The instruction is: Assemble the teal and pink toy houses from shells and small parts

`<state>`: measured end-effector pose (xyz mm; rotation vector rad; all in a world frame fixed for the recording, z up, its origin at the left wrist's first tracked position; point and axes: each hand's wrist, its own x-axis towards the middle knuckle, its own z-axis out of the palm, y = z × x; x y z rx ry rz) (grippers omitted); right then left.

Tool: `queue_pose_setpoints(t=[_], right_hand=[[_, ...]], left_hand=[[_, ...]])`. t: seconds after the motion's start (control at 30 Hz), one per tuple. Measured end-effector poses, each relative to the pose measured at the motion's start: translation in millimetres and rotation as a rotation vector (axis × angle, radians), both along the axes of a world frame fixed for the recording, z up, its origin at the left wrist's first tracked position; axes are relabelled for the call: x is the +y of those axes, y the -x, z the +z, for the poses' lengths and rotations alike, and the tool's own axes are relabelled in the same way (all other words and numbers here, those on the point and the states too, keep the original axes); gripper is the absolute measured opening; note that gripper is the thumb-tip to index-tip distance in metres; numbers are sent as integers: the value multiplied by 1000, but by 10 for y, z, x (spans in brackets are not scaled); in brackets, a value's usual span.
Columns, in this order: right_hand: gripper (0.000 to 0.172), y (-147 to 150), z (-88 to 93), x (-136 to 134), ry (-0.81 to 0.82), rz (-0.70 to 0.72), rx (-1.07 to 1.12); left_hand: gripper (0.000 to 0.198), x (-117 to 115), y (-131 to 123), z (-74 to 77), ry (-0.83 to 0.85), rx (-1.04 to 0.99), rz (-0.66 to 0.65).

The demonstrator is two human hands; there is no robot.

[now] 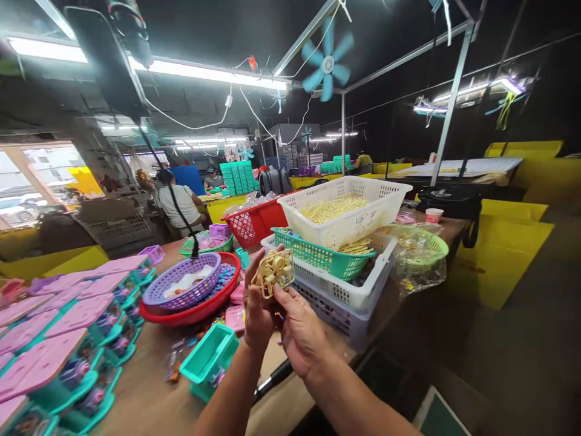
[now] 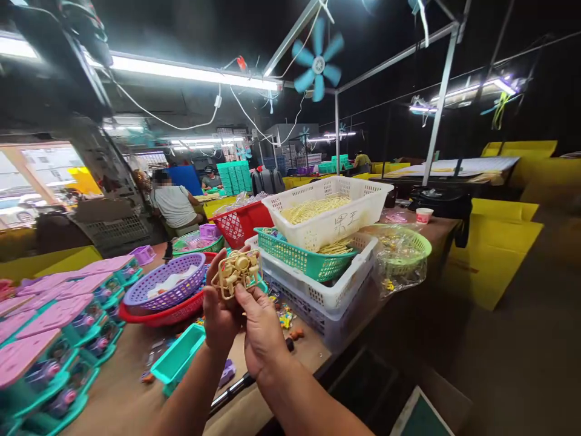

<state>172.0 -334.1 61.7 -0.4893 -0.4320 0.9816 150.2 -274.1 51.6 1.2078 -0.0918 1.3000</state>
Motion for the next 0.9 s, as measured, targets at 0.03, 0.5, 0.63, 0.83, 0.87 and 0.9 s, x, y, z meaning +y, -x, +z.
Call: queue_pose_setpoints(t=[0.03,0.5,0.63,0.83,0.87,0.9], right_hand=[[34,74,-29,41,9,12,-56],[20,-393,-3,153,101,-711,-1199],[19,-466,-129,196,191,-494,-921],[30,-426,-279,215,206,-281,-581],[31,-404,-296,221,208,-289,-565],[31,-385,-313,228,208,-294,-563]], left_hand=[[55,44,119,-26,-8,15,32],[47,193,316,28,272,-61,47],[44,202,231,65,409,-77,-35],[53,220,58,24,620,-69,-8],[58,210,33,21,645,-53,3],[63,200,14,18,662,-33,12]])
